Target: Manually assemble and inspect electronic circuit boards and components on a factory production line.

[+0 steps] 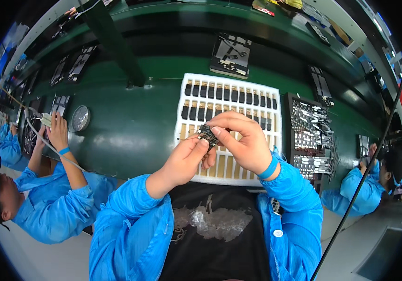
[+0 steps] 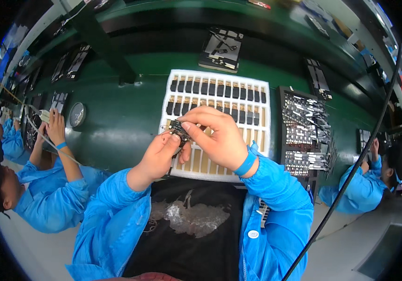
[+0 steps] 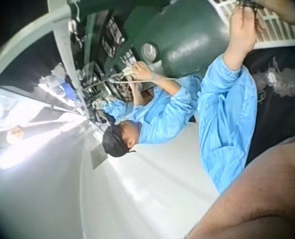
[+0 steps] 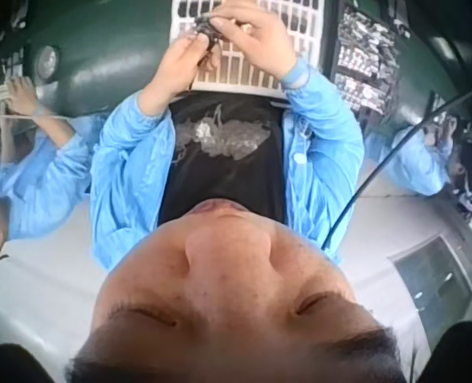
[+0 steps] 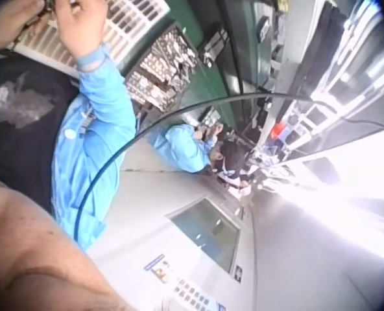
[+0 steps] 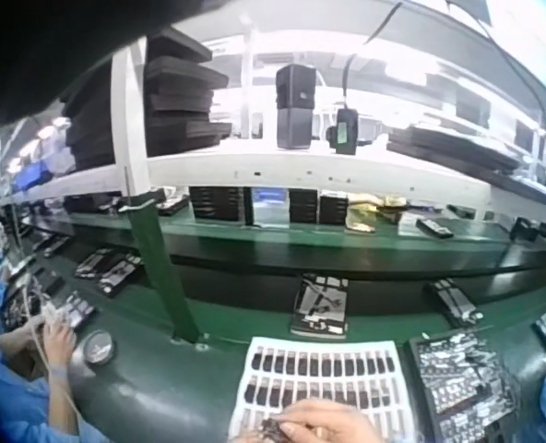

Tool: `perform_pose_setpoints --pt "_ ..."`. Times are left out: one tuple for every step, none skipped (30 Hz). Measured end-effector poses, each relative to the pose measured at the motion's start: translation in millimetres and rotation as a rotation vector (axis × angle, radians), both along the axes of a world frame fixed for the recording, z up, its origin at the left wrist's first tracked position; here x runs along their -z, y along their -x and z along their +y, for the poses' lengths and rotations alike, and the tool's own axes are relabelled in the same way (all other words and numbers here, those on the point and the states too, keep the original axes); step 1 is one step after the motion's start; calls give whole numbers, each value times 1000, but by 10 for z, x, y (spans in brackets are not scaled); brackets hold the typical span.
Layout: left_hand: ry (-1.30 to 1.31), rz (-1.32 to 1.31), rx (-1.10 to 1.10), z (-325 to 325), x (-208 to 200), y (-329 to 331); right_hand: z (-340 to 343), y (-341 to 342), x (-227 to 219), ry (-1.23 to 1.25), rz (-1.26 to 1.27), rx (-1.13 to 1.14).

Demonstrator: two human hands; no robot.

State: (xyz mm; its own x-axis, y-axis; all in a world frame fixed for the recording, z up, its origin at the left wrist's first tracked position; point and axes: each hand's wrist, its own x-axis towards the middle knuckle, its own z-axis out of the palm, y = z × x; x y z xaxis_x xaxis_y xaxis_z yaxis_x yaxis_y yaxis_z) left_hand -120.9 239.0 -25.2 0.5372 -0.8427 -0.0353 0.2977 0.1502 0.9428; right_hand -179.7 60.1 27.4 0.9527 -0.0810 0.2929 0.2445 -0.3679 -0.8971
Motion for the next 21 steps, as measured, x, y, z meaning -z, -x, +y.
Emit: perform_pose_setpoints --pt "-13 -29 18 0 -6 -10 5 24 25 -2 0 6" --pt "-16 -28 23 -1 2 -22 10 48 53 -47 25 24" --pt "-38 -46 38 -1 12 -35 16 64 73 -91 51 41" --pt "-59 -60 51 -12 36 -23 17 86 96 -91 56 43" --pt "-60 -54 53 -26 46 -1 22 105 118 -120 71 71" --pt "-81 -41 29 -42 46 25 24 125 142 -149 86 98" --pt "-106 -31 8 -44 35 26 24 114 168 -206 105 108" --pt "-109 -26 15 -40 36 17 43 113 176 -209 110 114" --pt "-126 -29 27 -33 39 2 70 107 182 -242 129 125" --pt "-141 -30 41 -38 55 -4 84 110 200 -273 151 137" --pt "-142 -21 51 -49 67 -8 83 108 228 -258 155 138" --pt "-101 14 31 -62 72 -12 72 98 250 -259 163 150" --pt "-61 51 9 -78 74 -11 50 87 271 -175 116 152" --pt "-61 62 18 -74 50 -22 31 91 287 -91 70 154" --pt "-66 87 28 -52 6 -46 23 110 250 -106 92 181" --pt "-69 112 36 -21 -27 -68 -9 114 191 -104 104 187" --pt "-69 100 23 -25 -16 -79 -108 97 141 60 49 251" --pt "-66 112 22 -15 -9 -80 -223 70 120 225 -7 310" --pt "-78 109 -4 -8 -31 -71 -374 42 184 409 -75 355" --pt "-92 102 -24 -3 -31 -83 -493 37 228 547 -24 386" --pt "-89 105 -21 -6 -21 -98 -633 47 355 651 19 383"
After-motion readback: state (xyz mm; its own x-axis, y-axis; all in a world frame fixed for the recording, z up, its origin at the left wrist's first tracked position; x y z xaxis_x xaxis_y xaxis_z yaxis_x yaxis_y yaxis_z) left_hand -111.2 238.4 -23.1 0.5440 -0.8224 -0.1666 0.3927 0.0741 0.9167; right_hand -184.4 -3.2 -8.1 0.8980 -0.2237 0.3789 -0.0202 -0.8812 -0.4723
